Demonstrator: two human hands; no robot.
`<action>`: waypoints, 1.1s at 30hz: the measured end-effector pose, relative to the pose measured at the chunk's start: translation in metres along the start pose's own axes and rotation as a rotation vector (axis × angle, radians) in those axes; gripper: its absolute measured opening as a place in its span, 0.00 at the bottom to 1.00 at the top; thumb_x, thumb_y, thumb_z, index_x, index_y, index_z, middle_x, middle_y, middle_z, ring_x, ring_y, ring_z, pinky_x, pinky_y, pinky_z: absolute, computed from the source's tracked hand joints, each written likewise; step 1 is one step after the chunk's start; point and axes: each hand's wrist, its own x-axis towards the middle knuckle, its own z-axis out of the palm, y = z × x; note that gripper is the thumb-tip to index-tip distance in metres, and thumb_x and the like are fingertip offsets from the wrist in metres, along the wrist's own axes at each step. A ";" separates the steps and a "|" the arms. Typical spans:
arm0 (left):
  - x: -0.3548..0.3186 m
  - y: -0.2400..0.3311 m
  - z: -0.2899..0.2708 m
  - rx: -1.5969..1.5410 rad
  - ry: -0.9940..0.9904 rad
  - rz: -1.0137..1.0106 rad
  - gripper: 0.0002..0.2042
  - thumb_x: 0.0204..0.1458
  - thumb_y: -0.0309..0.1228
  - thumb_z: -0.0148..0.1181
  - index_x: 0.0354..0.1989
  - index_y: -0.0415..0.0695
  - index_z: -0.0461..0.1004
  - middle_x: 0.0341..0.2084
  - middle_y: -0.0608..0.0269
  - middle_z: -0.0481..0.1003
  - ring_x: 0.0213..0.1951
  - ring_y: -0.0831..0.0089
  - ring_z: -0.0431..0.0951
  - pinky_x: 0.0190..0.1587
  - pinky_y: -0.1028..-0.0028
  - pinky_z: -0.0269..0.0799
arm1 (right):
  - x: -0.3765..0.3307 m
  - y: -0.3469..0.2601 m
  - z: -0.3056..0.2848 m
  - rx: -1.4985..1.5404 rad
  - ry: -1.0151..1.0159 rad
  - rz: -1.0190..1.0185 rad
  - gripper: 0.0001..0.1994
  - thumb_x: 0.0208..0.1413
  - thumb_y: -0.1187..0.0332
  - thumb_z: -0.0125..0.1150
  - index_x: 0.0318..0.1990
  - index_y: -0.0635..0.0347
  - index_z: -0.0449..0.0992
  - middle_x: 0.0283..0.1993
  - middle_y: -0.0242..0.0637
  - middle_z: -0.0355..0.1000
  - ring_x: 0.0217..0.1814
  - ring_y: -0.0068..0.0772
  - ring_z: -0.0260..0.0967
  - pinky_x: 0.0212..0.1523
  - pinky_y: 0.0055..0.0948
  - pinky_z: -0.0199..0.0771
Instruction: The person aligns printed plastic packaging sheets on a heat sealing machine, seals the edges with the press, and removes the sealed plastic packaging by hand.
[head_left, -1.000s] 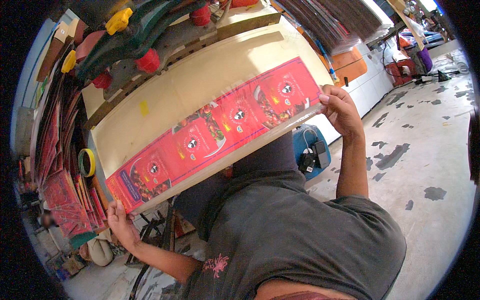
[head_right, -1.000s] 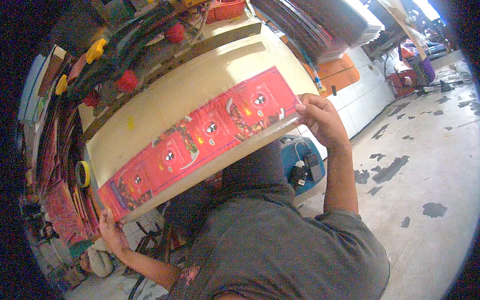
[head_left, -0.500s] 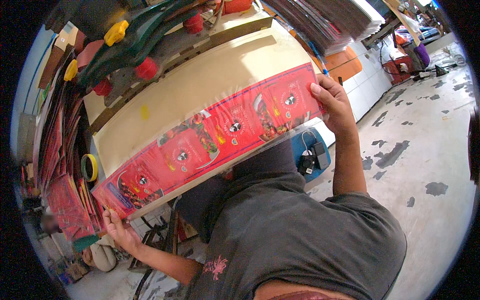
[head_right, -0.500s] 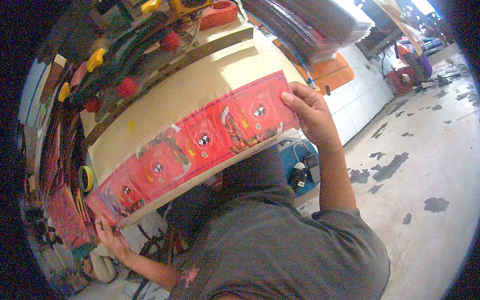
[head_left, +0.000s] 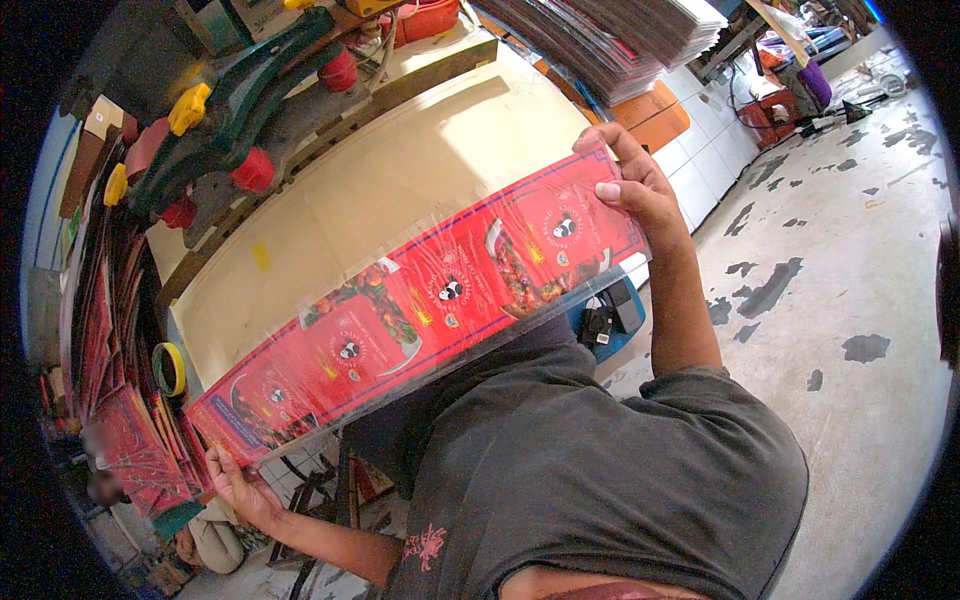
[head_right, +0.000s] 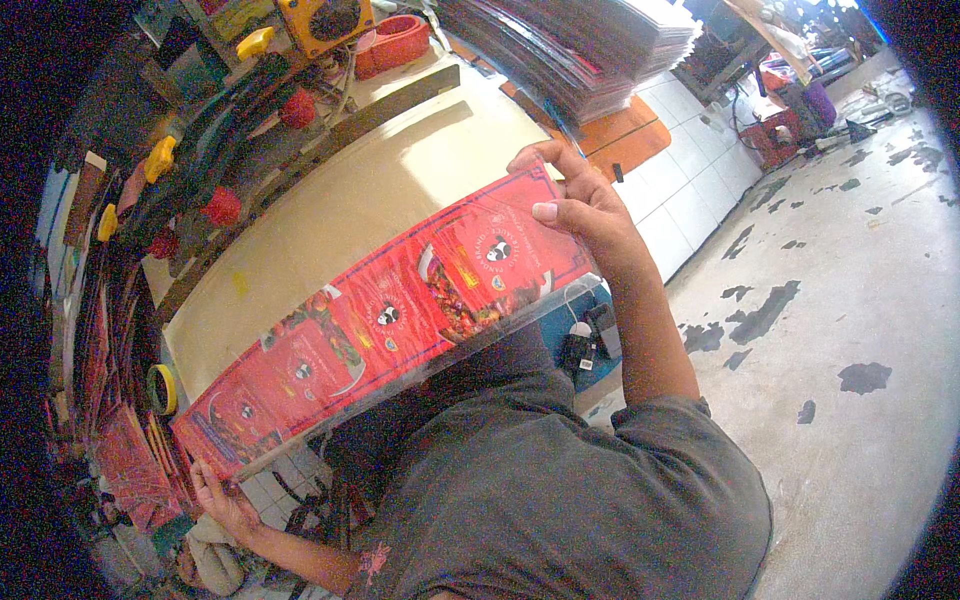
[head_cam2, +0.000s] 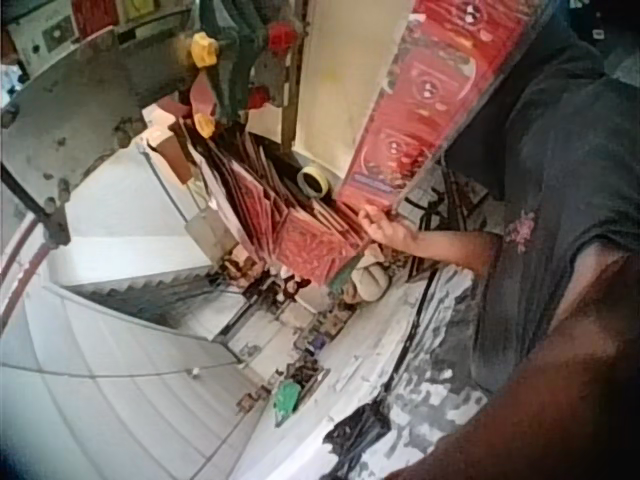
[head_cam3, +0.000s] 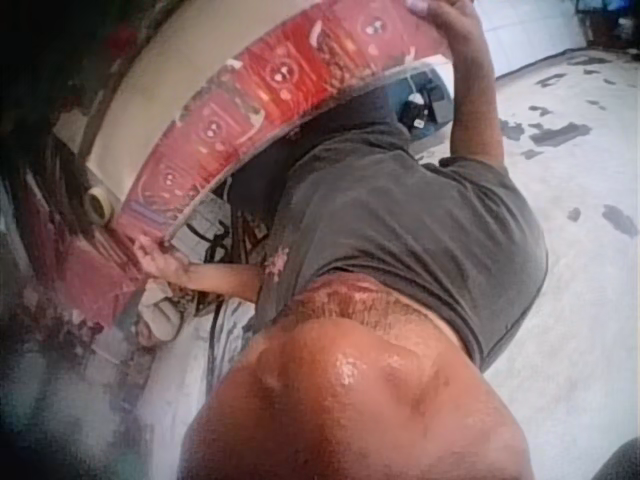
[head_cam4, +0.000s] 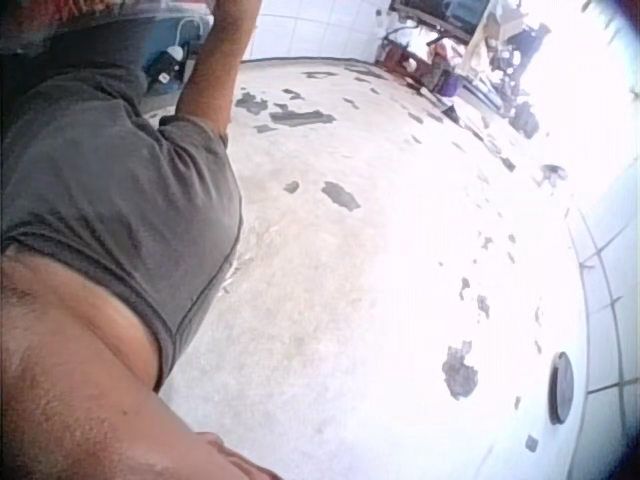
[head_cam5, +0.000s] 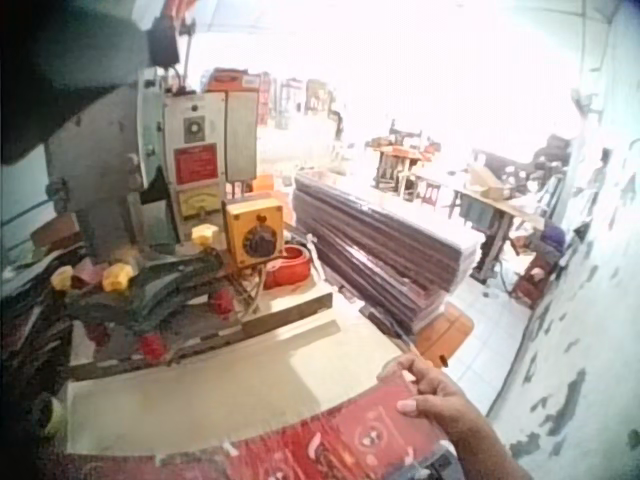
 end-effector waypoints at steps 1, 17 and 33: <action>0.000 0.000 0.000 -0.015 -0.008 0.004 0.10 0.65 0.35 0.61 0.48 0.45 0.72 0.38 0.69 0.78 0.34 0.84 0.77 0.28 0.83 0.72 | 0.001 0.000 0.000 0.000 0.004 -0.003 0.27 0.50 0.73 0.63 0.60 0.61 0.66 0.52 0.38 0.75 0.49 0.24 0.78 0.54 0.26 0.78; -0.001 -0.003 -0.004 -0.068 -0.025 0.008 0.10 0.65 0.34 0.61 0.49 0.44 0.71 0.41 0.66 0.79 0.37 0.81 0.78 0.31 0.81 0.74 | 0.003 0.002 0.001 0.018 -0.022 -0.047 0.22 0.52 0.72 0.64 0.55 0.61 0.68 0.50 0.32 0.70 0.49 0.22 0.75 0.51 0.24 0.76; -0.009 0.004 0.005 -0.052 0.027 -0.005 0.14 0.63 0.36 0.63 0.52 0.45 0.71 0.42 0.67 0.78 0.40 0.78 0.78 0.34 0.81 0.74 | 0.005 0.010 0.000 -0.153 0.100 0.037 0.14 0.61 0.66 0.64 0.50 0.64 0.76 0.42 0.33 0.78 0.42 0.21 0.75 0.47 0.21 0.74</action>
